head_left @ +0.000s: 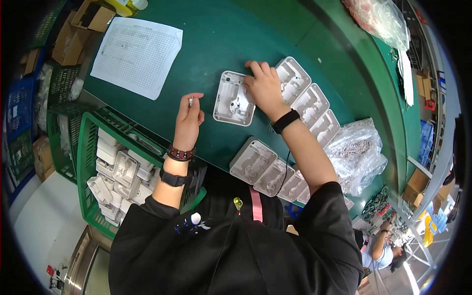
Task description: The person assembles electrical boxes by inserting small white components from bags into plastic housings. They arrange the housings in rows on the table to install the parts and then stack the completed boxes into a green plastic crate.
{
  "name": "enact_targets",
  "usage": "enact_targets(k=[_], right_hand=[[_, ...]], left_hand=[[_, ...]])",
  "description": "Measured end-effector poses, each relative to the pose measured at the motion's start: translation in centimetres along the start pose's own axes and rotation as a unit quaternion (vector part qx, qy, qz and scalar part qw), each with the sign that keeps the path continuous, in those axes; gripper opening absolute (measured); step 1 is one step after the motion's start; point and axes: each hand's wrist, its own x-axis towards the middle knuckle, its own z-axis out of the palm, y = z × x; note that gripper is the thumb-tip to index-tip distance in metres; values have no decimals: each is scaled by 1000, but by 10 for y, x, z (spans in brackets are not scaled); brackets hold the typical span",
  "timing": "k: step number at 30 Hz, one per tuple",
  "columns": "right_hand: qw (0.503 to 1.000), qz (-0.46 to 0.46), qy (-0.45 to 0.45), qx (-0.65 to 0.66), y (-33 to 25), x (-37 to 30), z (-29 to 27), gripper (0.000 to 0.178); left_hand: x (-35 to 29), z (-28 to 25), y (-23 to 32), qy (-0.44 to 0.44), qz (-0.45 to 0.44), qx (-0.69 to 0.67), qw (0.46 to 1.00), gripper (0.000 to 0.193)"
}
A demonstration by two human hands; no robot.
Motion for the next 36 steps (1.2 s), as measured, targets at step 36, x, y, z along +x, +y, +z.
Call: enact_targets(k=[36], right_hand=[[974,187,37,-118,138,-215,-100,7]], left_hand=[[-45,187,-45,-389,-221,-251,858,19]])
